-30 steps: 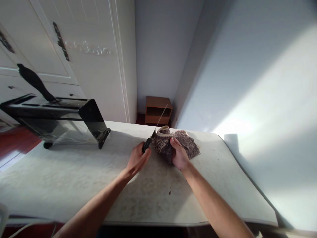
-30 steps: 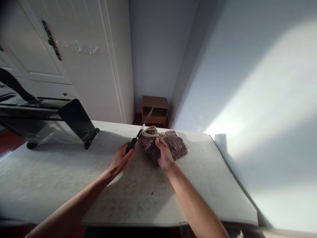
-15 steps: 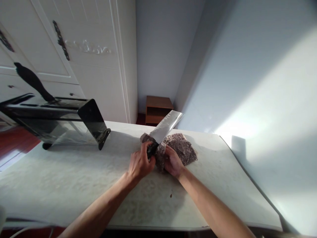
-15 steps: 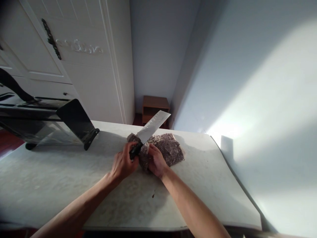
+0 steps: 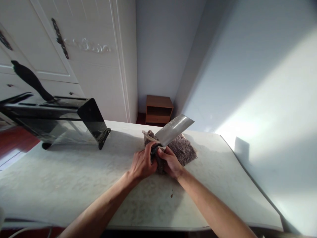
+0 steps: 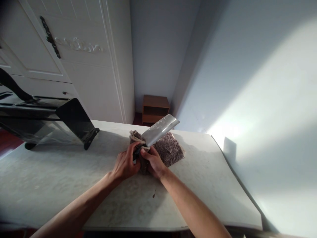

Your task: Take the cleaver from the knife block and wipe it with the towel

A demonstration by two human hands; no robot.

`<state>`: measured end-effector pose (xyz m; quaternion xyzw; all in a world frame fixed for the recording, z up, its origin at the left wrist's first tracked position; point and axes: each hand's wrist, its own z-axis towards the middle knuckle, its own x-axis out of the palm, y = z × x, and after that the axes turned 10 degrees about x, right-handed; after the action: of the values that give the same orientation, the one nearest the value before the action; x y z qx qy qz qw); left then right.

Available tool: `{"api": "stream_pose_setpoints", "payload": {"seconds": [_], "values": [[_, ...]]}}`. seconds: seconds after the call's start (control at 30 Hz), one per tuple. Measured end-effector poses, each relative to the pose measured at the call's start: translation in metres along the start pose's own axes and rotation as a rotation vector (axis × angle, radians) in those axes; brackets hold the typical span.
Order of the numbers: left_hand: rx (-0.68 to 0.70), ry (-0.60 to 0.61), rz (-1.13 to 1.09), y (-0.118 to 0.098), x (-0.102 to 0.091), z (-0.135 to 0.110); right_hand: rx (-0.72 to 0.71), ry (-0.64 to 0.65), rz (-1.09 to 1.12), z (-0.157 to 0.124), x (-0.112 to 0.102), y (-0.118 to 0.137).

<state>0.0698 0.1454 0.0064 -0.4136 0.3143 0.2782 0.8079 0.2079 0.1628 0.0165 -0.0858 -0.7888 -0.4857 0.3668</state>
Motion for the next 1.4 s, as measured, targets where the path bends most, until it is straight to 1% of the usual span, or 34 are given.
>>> {"api": "stream_pose_setpoints", "payload": {"seconds": [0.1,0.23,0.33,0.47,0.6,0.73,0.87,0.97,1.07,1.17,1.27,1.4], "values": [[0.071,-0.002,-0.111,0.000,-0.001,0.001,-0.051,-0.039,0.022,0.001,-0.001,-0.001],[0.184,0.045,-0.258,0.001,-0.004,0.000,-0.136,-0.088,0.005,0.004,-0.001,0.001],[0.212,0.063,-0.397,0.000,-0.005,-0.001,-0.168,-0.141,-0.052,0.005,-0.004,0.004],[0.130,0.092,-0.561,-0.003,-0.004,0.001,-0.192,-0.175,-0.125,0.006,-0.009,0.008],[0.102,0.069,-0.657,-0.005,-0.001,0.003,-0.201,-0.195,-0.156,0.008,-0.015,0.012],[0.028,0.040,-0.693,-0.004,0.006,0.003,-0.225,-0.223,-0.202,0.010,-0.019,0.014],[-0.023,-0.014,-0.717,-0.003,0.012,0.005,-0.242,-0.223,-0.243,0.012,-0.021,0.015],[-0.145,-0.016,-0.740,-0.002,0.012,0.008,-0.264,-0.233,-0.290,0.012,-0.023,0.016],[-0.295,0.035,-0.782,0.002,0.009,0.012,-0.278,-0.252,-0.325,0.012,-0.026,0.017],[-0.380,0.120,-0.896,0.007,0.003,0.015,-0.291,-0.239,-0.344,0.010,-0.027,0.019],[-0.363,0.238,-0.905,0.010,-0.004,0.016,-0.301,-0.215,-0.354,0.008,-0.025,0.020],[-0.276,0.381,-0.877,0.008,-0.014,0.015,-0.304,-0.205,-0.380,0.004,-0.020,0.022]]}}
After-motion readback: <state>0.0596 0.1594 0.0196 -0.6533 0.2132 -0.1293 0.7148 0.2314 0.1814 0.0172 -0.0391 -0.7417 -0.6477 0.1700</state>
